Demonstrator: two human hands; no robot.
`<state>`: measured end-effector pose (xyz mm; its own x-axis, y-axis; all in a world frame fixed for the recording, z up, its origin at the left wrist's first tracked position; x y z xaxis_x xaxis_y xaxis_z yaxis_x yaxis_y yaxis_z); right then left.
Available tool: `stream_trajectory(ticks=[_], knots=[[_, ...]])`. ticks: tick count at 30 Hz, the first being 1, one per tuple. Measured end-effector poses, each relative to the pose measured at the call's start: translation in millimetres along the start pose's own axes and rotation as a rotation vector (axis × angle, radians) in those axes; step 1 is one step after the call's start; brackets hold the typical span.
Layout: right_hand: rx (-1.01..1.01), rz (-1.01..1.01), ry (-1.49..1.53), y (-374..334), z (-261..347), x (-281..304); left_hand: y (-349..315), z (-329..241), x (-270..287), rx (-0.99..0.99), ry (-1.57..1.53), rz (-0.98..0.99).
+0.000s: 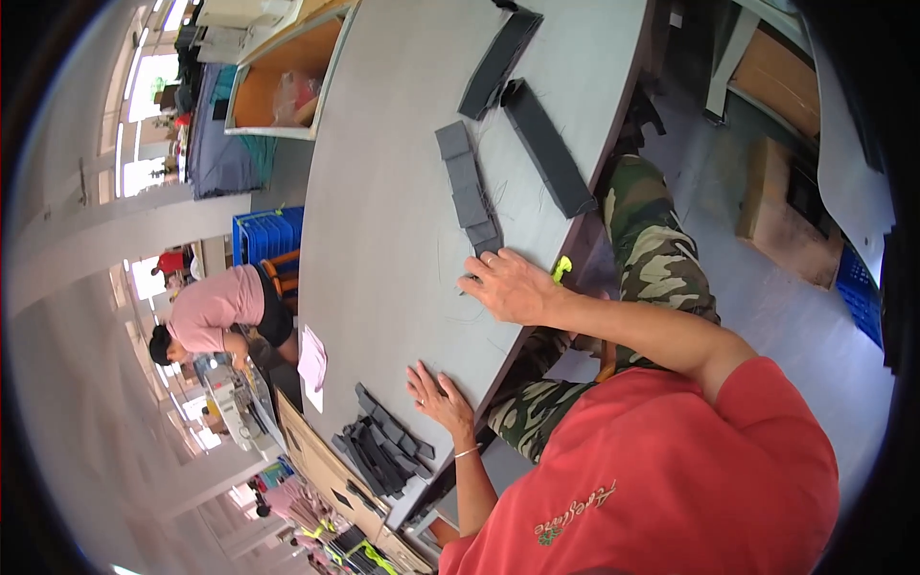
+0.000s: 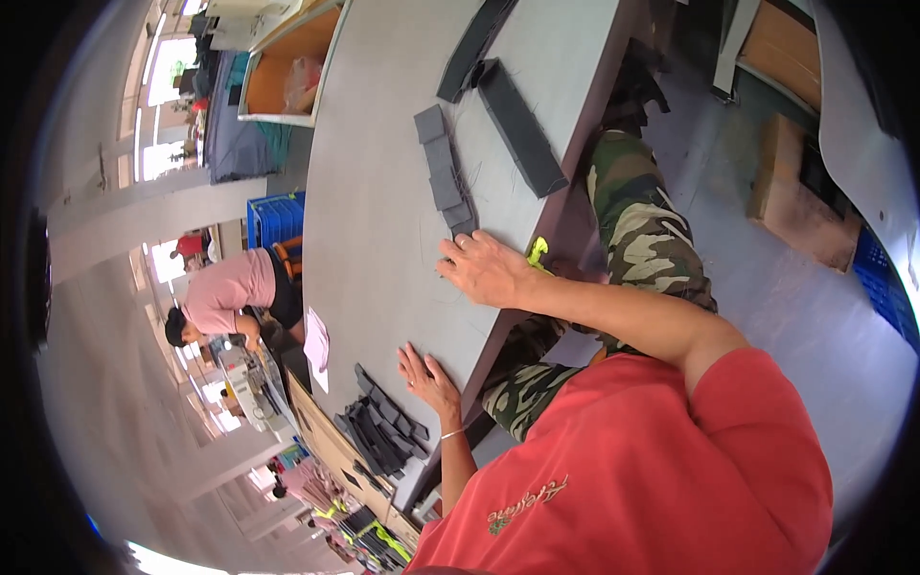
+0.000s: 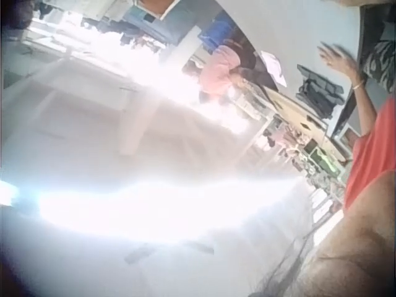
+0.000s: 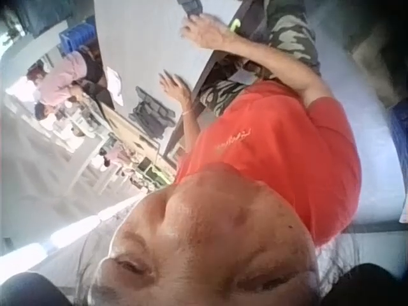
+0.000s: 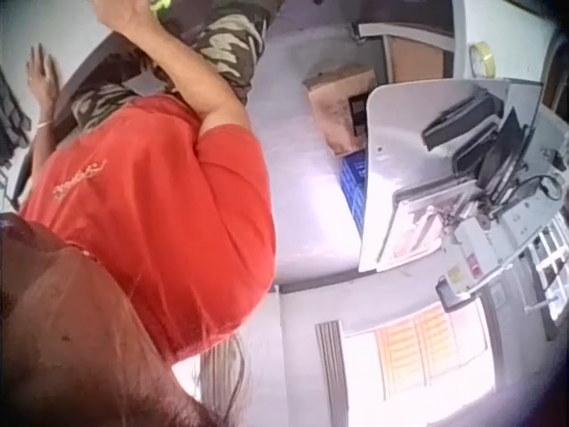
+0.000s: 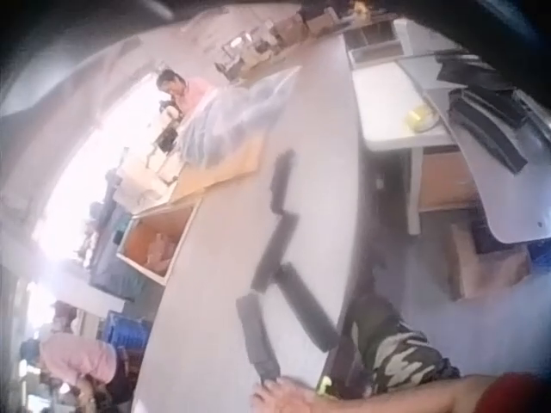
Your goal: Trimming loose threads from grey padded straps using thread snips at a manufacturing workbench.
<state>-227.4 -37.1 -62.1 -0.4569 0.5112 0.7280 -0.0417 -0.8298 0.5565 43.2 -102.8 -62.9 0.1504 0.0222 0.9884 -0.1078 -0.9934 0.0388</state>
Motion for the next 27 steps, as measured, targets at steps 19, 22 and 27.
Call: stream_trajectory(ticks=[19,22,27], knots=[[0.072,-0.067,-0.114,-1,-3,2,-3,-8,-2,-0.025,-0.048,-0.084],[0.053,-0.064,-0.088,3,0,5,-1,0,0,-0.036,-0.085,-0.131],[0.077,-0.038,-0.084,9,4,3,-3,-29,45,-0.191,-1.425,0.347]])
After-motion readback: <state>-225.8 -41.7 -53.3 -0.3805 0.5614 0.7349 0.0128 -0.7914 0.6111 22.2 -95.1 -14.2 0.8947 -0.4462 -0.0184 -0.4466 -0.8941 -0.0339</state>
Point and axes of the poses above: each hand's wrist, its own y-axis towards the middle knuckle, its own x-axis out of the back of the hand, z = x × y, the point moved 4 cm from there along y, towards the middle knuckle, and after that the axes turned 14 degrees about x, right-handed, at the moved point
